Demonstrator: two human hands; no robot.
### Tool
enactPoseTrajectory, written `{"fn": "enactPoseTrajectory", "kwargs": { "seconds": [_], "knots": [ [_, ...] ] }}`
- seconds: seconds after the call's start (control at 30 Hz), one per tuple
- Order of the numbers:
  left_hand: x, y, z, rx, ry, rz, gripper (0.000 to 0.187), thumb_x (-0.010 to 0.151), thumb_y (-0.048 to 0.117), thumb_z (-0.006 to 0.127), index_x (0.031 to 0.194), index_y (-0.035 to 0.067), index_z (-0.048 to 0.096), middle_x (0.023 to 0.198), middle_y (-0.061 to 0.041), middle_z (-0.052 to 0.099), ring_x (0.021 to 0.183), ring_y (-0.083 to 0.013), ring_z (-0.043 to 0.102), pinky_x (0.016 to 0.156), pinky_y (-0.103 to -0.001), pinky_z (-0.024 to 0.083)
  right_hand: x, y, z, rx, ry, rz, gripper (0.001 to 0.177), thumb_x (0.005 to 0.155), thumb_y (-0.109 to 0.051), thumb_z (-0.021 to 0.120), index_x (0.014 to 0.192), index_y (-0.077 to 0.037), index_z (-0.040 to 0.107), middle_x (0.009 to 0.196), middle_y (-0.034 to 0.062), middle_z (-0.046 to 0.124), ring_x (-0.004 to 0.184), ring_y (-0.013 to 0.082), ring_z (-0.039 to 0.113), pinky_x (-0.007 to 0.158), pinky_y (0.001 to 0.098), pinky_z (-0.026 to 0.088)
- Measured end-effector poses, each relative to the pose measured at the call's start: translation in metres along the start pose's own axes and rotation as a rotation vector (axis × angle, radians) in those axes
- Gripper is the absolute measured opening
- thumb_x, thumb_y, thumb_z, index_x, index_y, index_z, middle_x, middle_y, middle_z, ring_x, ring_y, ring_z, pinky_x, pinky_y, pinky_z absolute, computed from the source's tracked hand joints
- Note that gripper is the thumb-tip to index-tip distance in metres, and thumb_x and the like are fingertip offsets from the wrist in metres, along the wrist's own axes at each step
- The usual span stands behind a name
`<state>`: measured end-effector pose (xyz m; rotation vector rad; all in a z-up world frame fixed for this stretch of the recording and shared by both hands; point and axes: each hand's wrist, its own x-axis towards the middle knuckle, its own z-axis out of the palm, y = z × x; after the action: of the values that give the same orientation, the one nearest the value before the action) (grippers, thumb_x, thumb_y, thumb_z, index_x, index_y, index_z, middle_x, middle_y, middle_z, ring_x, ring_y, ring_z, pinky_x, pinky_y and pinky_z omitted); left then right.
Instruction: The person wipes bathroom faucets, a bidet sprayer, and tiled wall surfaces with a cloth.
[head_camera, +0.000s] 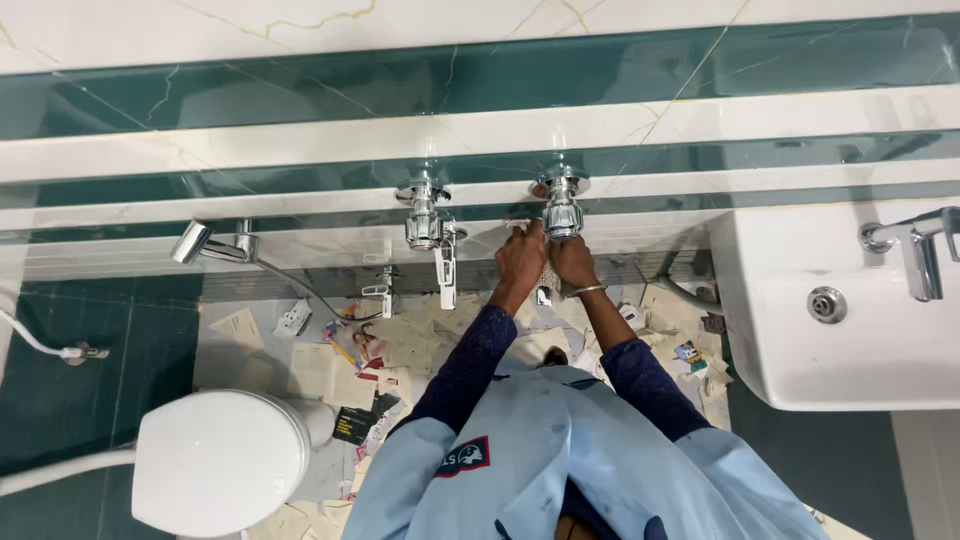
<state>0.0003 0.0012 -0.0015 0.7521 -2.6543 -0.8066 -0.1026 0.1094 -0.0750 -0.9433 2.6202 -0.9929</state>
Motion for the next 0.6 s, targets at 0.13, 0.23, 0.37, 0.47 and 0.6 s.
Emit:
{"fn": "enactPoseTrajectory", "kwargs": {
  "seconds": [0.13, 0.23, 0.37, 0.47, 0.6],
  "knots": [
    [-0.002, -0.001, 0.002, -0.021, 0.069, 0.032, 0.028, 0.098, 0.021, 0.056, 0.124, 0.012, 0.059, 0.103, -0.026, 0.068, 0.086, -0.0421, 0.071, 0.069, -0.054, 0.057, 0.002, 0.002, 0.004, -0.012, -0.007, -0.023, 0.034, 0.098, -0.029, 0.054, 0.091, 0.000, 0.071, 0.093, 0.0314, 0.068, 0.086, 0.0520, 0.064, 0.077, 0.0592, 0.051],
    [-0.007, 0.002, 0.000, -0.034, 0.104, 0.029, 0.029, 0.098, 0.024, 0.055, 0.125, 0.015, 0.060, 0.106, -0.026, 0.069, 0.084, -0.0425, 0.071, 0.069, -0.053, 0.057, 0.003, -0.001, 0.001, -0.032, 0.016, 0.031, 0.034, 0.101, -0.029, 0.053, 0.100, 0.001, 0.070, 0.101, 0.0322, 0.067, 0.089, 0.0524, 0.063, 0.077, 0.0594, 0.050],
    [-0.031, 0.008, -0.016, -0.108, 0.046, -0.061, 0.040, 0.105, 0.032, 0.048, 0.144, 0.023, 0.052, 0.118, -0.030, 0.063, 0.079, -0.0413, 0.072, 0.058, -0.049, 0.058, -0.032, -0.031, -0.015, 0.001, 0.094, -0.076, 0.037, 0.109, -0.035, 0.047, 0.116, -0.003, 0.062, 0.119, 0.0285, 0.065, 0.098, 0.0497, 0.064, 0.079, 0.0569, 0.053],
    [-0.062, 0.008, -0.019, -0.132, 0.001, -0.109, 0.051, 0.107, 0.038, 0.048, 0.156, 0.029, 0.044, 0.107, -0.029, 0.066, 0.077, -0.0403, 0.072, 0.060, -0.047, 0.057, -0.066, -0.066, -0.040, 0.116, 0.081, -0.037, 0.052, 0.104, -0.040, 0.044, 0.137, 0.000, 0.047, 0.118, 0.0302, 0.061, 0.090, 0.0513, 0.064, 0.068, 0.0581, 0.052],
    [-0.088, 0.001, -0.012, -0.158, 0.111, -0.041, 0.052, 0.104, 0.037, 0.052, 0.156, 0.030, 0.047, 0.102, -0.030, 0.067, 0.075, -0.0426, 0.070, 0.059, -0.048, 0.056, -0.086, -0.089, -0.056, 0.031, -0.011, 0.017, 0.050, 0.107, -0.041, 0.041, 0.136, -0.001, 0.044, 0.120, 0.0317, 0.060, 0.085, 0.0518, 0.065, 0.066, 0.0592, 0.052]
  ]
}}
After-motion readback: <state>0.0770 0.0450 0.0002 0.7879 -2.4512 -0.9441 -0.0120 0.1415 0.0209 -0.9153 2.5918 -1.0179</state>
